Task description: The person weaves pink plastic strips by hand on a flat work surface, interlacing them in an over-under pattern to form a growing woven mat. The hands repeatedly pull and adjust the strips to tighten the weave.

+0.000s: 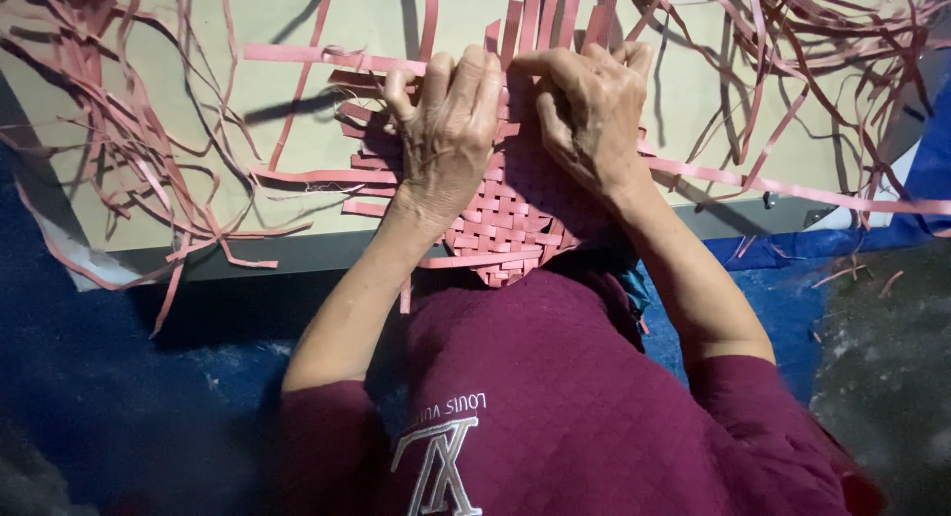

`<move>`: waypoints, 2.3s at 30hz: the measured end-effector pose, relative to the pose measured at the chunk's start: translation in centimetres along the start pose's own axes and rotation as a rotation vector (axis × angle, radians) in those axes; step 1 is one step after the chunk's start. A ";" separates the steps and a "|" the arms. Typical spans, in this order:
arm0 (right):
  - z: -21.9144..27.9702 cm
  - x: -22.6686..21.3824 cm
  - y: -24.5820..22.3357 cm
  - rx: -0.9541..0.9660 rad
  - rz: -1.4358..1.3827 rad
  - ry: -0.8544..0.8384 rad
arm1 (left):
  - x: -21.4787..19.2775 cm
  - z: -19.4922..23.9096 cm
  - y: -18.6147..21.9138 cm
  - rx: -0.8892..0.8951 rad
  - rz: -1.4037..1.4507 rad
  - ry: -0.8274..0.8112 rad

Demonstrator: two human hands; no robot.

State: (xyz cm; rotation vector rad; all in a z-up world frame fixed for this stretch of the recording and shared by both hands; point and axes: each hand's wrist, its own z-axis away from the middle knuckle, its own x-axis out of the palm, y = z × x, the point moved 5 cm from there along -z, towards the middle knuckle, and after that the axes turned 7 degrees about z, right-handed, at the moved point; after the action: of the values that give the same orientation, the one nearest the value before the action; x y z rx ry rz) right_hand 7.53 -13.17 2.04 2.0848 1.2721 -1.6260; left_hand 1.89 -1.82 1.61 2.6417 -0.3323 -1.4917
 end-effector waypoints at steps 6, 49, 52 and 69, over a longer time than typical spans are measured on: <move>-0.1 -0.5 -0.5 -0.018 0.127 0.063 | 0.1 0.2 0.0 0.005 -0.082 0.032; -2.5 -4.2 0.4 -0.092 -0.250 -0.017 | 2.3 -1.0 -0.5 -0.124 0.806 -0.061; -0.3 -5.5 -0.7 -0.059 -0.344 0.013 | 2.8 -1.1 -0.3 -0.190 0.762 -0.120; 3.4 -1.7 1.6 0.078 -0.196 0.074 | 1.9 -0.4 0.5 -0.217 0.843 -0.238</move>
State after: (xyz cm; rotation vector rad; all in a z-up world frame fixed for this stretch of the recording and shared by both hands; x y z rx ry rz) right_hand 6.32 -17.13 1.75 2.1424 1.5029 -1.7175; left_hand 3.08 -2.81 0.29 1.7712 -1.0635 -1.4002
